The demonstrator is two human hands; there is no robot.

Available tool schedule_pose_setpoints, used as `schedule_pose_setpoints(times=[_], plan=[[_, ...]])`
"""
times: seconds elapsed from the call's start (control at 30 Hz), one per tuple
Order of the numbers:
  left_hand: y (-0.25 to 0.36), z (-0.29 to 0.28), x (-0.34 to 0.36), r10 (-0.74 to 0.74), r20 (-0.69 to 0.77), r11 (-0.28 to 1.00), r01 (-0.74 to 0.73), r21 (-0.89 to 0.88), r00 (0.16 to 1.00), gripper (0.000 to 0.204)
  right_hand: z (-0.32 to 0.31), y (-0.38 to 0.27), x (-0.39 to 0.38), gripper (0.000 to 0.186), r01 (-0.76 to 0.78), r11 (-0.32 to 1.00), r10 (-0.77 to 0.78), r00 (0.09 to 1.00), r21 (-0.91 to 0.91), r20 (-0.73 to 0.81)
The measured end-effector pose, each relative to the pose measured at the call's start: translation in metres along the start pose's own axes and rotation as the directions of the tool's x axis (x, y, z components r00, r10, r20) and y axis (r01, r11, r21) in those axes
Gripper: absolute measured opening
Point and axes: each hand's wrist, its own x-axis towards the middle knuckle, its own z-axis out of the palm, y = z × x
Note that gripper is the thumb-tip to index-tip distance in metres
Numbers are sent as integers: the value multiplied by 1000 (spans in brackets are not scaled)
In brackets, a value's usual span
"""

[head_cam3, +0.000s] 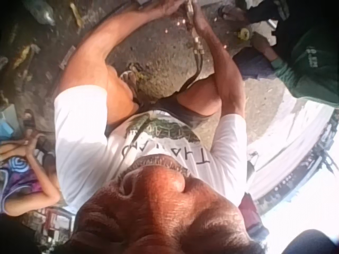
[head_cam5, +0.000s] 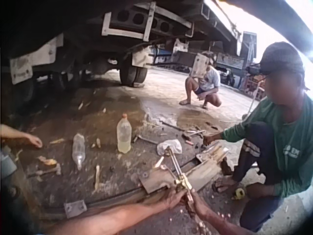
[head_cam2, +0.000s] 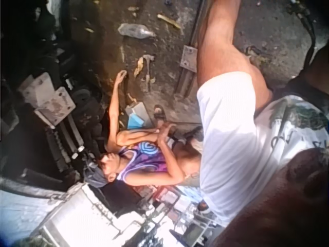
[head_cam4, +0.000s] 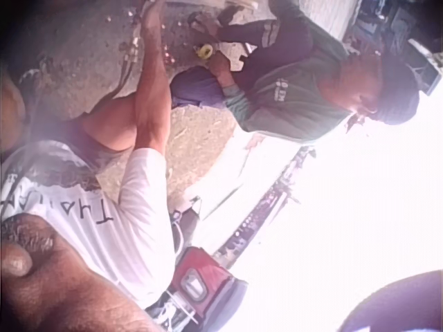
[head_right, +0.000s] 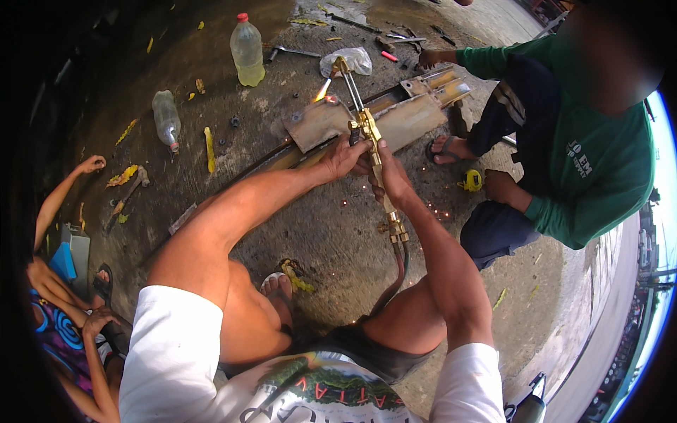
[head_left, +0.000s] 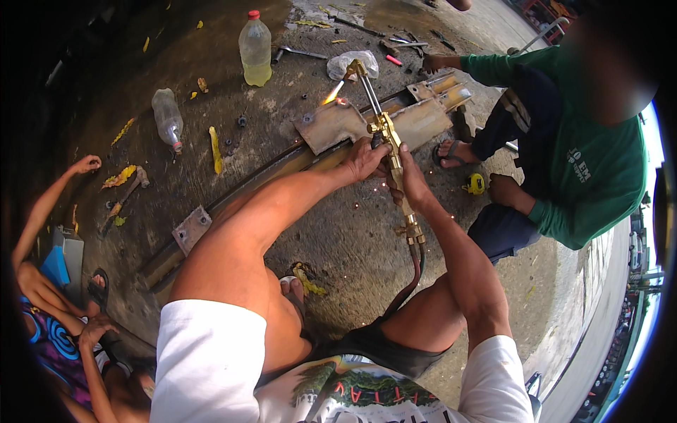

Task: The person uses a welding torch to heat and weld a metal frame on the ground. The person holds the torch with both hands, directs the flame onto the metal, and moves along the frame to weld different sections.

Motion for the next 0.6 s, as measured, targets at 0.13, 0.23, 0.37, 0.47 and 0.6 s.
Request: schedule_pose_setpoints(times=[0.13, 0.23, 0.37, 0.47, 0.6], plan=[[6, -7, 1, -132, 136, 982, 148, -120, 982, 45, -4, -6, -2, 73, 53, 999, -53, 998, -4, 24], [-1, -10, -4, -84, 280, 992, 52, 117, 956, 49, -11, -8, -6, 73, 62, 998, -63, 998, 31, 16], [-27, -12, -16, 44, 585, 744, -418, 522, 810, 45, -20, -16, -16, 71, 108, 991, -113, 991, 80, 65], [-37, -4, -26, -138, 745, 510, -598, 618, 653, 36, -24, -17, -27, 69, 155, 984, -163, 982, 89, 91], [-31, 19, -28, -343, 848, 387, -761, 521, 405, 32, -28, -22, -56, 61, 187, 982, -189, 976, 29, 105]])
